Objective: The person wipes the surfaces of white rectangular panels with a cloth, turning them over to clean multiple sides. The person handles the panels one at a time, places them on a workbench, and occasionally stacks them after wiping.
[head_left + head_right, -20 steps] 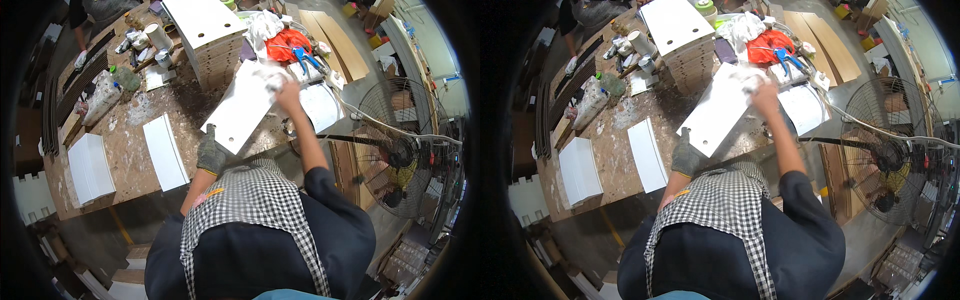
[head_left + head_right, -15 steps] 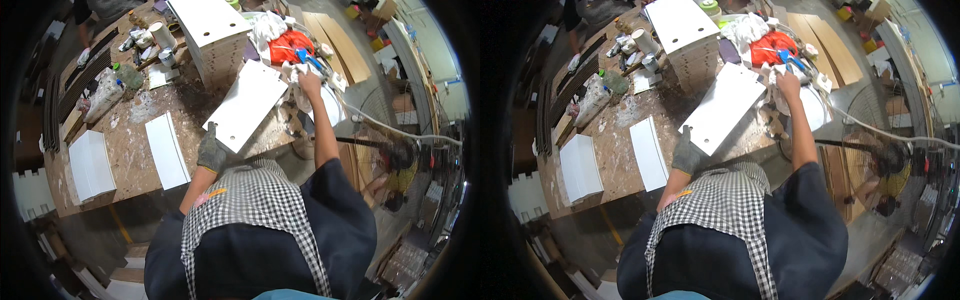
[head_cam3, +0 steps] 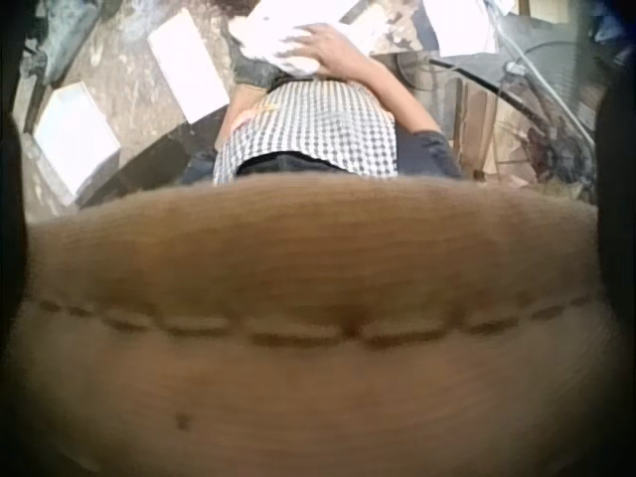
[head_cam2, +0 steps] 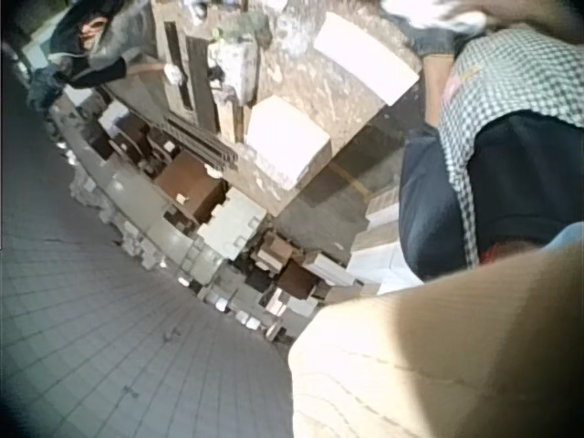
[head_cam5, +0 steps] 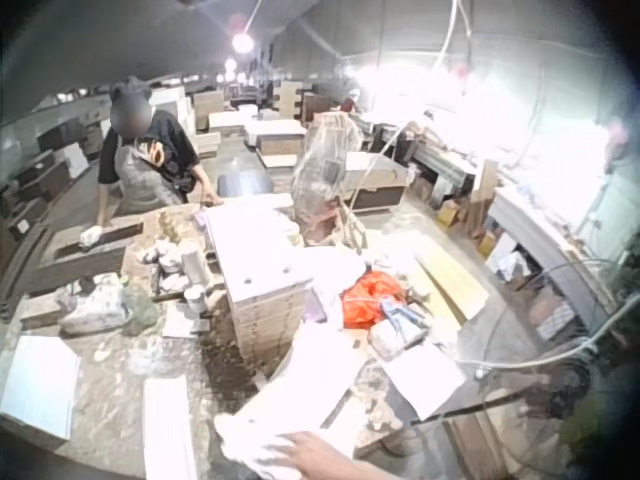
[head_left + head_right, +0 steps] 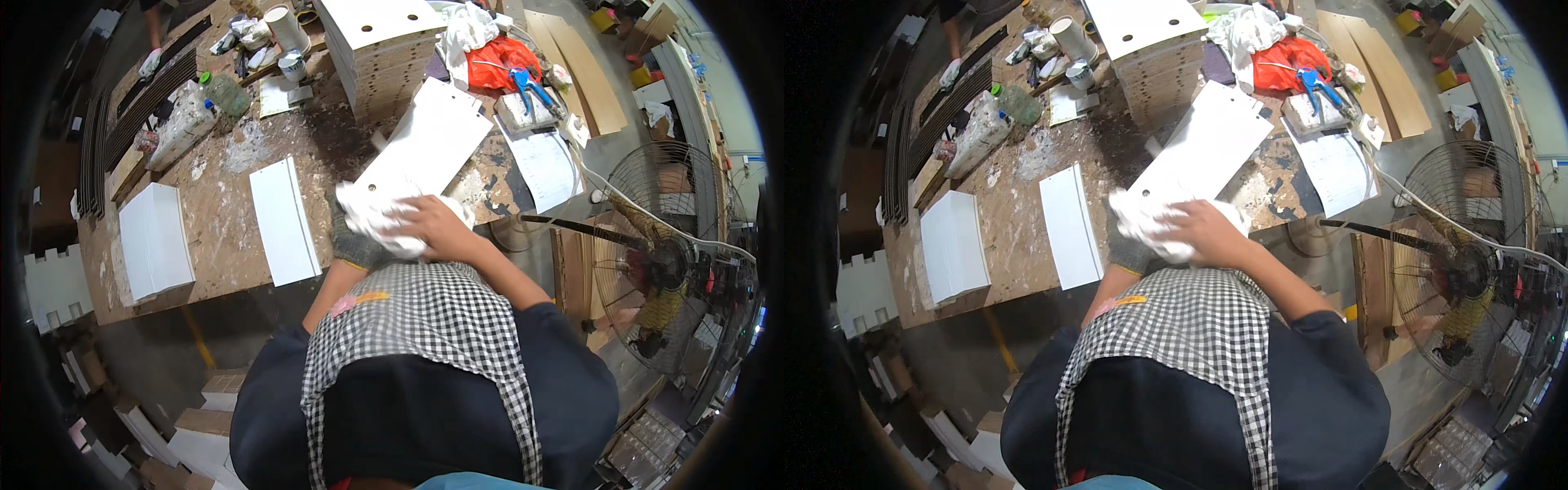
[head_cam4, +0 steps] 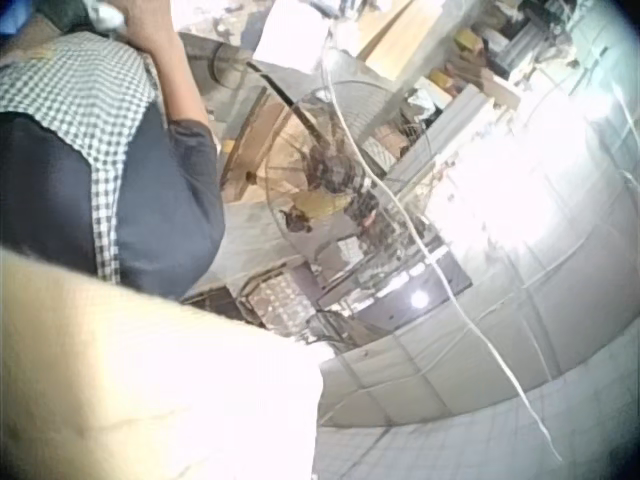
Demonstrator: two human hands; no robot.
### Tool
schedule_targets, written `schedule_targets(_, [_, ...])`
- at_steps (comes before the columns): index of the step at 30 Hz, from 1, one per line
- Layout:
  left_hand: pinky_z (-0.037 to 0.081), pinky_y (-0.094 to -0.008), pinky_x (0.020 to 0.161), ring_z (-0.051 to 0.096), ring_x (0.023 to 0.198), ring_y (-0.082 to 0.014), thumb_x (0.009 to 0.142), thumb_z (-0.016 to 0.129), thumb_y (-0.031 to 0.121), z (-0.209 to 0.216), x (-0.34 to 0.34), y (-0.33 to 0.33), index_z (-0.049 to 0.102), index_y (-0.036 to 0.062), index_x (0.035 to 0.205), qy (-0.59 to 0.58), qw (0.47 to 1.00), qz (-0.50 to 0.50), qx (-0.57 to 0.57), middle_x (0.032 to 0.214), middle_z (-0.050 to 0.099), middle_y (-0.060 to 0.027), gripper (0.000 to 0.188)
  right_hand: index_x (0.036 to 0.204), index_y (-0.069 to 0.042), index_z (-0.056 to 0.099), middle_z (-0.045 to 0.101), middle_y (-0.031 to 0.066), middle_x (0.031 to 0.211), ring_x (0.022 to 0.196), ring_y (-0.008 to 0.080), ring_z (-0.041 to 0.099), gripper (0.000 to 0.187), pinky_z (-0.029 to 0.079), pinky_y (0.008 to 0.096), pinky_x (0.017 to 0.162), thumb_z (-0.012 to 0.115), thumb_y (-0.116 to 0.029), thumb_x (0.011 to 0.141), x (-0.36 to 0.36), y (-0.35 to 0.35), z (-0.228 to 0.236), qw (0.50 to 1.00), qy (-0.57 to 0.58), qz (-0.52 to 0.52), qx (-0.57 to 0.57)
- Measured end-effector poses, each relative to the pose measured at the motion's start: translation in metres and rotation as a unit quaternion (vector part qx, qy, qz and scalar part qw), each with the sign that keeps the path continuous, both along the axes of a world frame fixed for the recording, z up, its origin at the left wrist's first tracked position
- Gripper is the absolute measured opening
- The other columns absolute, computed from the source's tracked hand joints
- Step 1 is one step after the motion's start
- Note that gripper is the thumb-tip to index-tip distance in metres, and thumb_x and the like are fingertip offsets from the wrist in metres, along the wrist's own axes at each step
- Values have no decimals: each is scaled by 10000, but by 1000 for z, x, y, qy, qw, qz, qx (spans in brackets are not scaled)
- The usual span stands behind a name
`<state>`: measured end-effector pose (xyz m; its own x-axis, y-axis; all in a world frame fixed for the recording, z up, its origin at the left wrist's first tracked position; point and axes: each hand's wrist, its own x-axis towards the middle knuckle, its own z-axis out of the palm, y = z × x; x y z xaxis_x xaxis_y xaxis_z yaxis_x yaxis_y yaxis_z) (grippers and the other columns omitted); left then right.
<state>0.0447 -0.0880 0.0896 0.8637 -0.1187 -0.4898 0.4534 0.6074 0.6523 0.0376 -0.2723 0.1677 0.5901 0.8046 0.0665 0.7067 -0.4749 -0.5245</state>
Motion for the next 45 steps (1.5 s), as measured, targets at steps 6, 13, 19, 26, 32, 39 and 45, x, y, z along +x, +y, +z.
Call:
schedule_targets(6, [513, -446, 959, 610, 1097, -291, 974, 586, 434, 12, 1, -6, 514, 24, 1333, 114, 985, 74, -105, 1262, 610, -151, 549, 1010, -56, 724, 716, 86, 1026, 1001, 198, 652, 291, 499, 336, 898, 628, -9, 740, -19, -109, 8, 866, 230, -374, 238])
schedule_targets(13, [547, -372, 896, 619, 1071, -261, 957, 624, 215, 47, -22, 4, 507, -12, 1317, 100, 989, -48, -99, 1240, 605, -148, 442, 1108, 0, 644, 677, 140, 1059, 944, 224, 666, 311, 522, 380, 903, 674, -139, 832, -7, -66, 35, 775, 5, -413, 478])
schedule_targets(19, [563, -380, 869, 648, 1030, -269, 940, 618, 178, 89, -37, 4, 487, -25, 1341, 171, 972, -78, -145, 1197, 620, -163, 468, 1172, -101, 711, 660, 153, 1215, 1203, 366, 559, 541, 371, 530, 1073, 772, -449, 763, 26, -26, -12, 914, -252, -261, 183])
schedule_targets(26, [495, -404, 1003, 603, 1109, -277, 948, 589, 197, 73, -44, 8, 438, -29, 1379, 178, 968, -90, -152, 1230, 592, -154, 510, 1021, 63, 692, 701, 193, 932, 881, 328, 650, 414, 476, 445, 782, 612, -339, 961, 135, -187, -70, 686, -64, -625, 366])
schedule_targets(32, [551, -362, 904, 634, 1019, -201, 953, 651, 213, 74, -61, 29, 445, -12, 1376, 7, 979, -86, -185, 1211, 596, -134, 521, 1102, 1, 706, 712, 191, 1066, 957, 352, 661, 481, 492, 472, 854, 723, -410, 854, 57, -183, -128, 814, -8, -581, -10])
schedule_targets(39, [559, -358, 827, 661, 969, -195, 952, 694, 174, 137, -49, 26, 645, 15, 1164, -125, 992, -7, 34, 1061, 681, -91, 270, 1510, 33, 341, 563, 185, 1375, 1197, 234, 612, 734, 501, 386, 1017, 525, -486, 1024, 18, -57, 41, 722, 296, -238, 578])
schedule_targets(45, [583, -374, 931, 659, 1069, -252, 959, 676, 198, 106, -48, 9, 591, -11, 1283, -302, 914, -101, 251, 1259, 628, -177, 394, 1404, 64, 387, 603, 164, 1237, 1103, 211, 634, 471, 535, 339, 942, 560, -147, 1020, 52, -8, 96, 674, 273, -347, 593])
